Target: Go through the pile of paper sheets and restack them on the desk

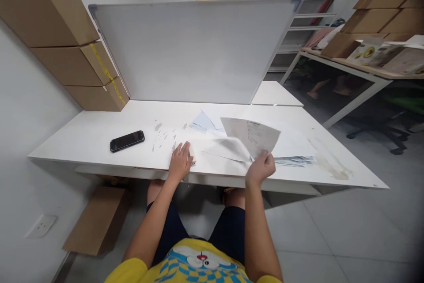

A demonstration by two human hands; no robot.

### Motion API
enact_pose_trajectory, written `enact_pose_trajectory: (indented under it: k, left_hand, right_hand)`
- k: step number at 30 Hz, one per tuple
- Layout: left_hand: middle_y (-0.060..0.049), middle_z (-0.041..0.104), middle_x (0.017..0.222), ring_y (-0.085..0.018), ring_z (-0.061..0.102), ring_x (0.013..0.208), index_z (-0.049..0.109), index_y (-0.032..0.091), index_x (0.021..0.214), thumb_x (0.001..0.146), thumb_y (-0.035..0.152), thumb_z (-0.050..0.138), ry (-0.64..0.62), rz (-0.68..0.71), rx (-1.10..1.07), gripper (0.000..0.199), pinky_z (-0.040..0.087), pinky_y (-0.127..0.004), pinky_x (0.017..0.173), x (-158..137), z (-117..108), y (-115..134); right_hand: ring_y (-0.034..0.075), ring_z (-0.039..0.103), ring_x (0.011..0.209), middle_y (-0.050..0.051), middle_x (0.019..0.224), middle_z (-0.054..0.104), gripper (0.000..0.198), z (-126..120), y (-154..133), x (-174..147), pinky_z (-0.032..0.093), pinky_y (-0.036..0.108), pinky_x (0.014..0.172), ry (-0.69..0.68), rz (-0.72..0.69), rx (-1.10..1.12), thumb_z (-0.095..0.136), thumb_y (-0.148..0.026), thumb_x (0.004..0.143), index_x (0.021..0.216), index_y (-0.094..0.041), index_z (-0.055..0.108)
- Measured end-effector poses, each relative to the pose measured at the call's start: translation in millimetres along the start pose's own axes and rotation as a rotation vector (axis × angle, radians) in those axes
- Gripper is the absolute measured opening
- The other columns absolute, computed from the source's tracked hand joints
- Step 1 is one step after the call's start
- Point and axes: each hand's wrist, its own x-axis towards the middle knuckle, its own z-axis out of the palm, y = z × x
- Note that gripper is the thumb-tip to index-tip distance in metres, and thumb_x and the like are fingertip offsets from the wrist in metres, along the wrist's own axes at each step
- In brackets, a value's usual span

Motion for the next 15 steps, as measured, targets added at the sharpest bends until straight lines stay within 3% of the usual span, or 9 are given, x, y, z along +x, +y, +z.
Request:
enact_pose_trajectory:
  k: [3, 5, 11, 15]
  left_hand:
    - [-0.003, 0.038, 0.151, -0.022, 0.022, 0.144, 0.035, 0.024, 0.145, 0.099, 0.033, 0.026, -0.113, 0.097, -0.049, 0.048, 0.028, -0.042, 0.113, 2, -9, 2]
    - [-0.004, 0.038, 0.151, -0.021, 0.023, 0.144, 0.036, 0.024, 0.145, 0.099, 0.033, 0.026, -0.134, 0.097, -0.09, 0.048, 0.03, -0.04, 0.112, 3, -12, 1]
    - [-0.003, 0.036, 0.152, -0.021, 0.02, 0.145, 0.036, 0.022, 0.145, 0.099, 0.033, 0.028, -0.114, 0.138, -0.211, 0.048, 0.031, -0.039, 0.113, 5, -4, -7]
    - [-0.003, 0.04, 0.149, -0.021, 0.024, 0.144, 0.042, 0.023, 0.142, 0.099, 0.034, 0.028, -0.1, 0.108, -0.262, 0.046, 0.03, -0.039, 0.114, 9, 2, -12]
  right_hand:
    - [0.022, 0.061, 0.083, 0.006, 0.089, 0.07, 0.041, -19, -9, 0, 0.05, 0.033, 0.075, 0.015, 0.211, 0.268, 0.055, -0.05, 0.077, 0.097, -0.016, 0.067]
    - [0.019, 0.062, 0.075, 0.003, 0.082, 0.07, 0.035, -28, -14, -4, 0.05, 0.031, 0.069, -0.153, 0.337, 0.363, 0.066, -0.045, 0.067, 0.088, -0.018, 0.07]
    - [0.022, 0.061, 0.068, 0.003, 0.069, 0.07, 0.035, -44, -24, -28, 0.048, 0.033, 0.062, -0.564, 0.55, 0.27, 0.076, -0.045, 0.05, 0.072, -0.018, 0.072]
    - [0.021, 0.059, 0.065, 0.004, 0.069, 0.07, 0.035, -37, -29, -45, 0.046, 0.032, 0.062, -0.711, 0.61, 0.229, 0.075, -0.044, 0.052, 0.073, -0.016, 0.074]
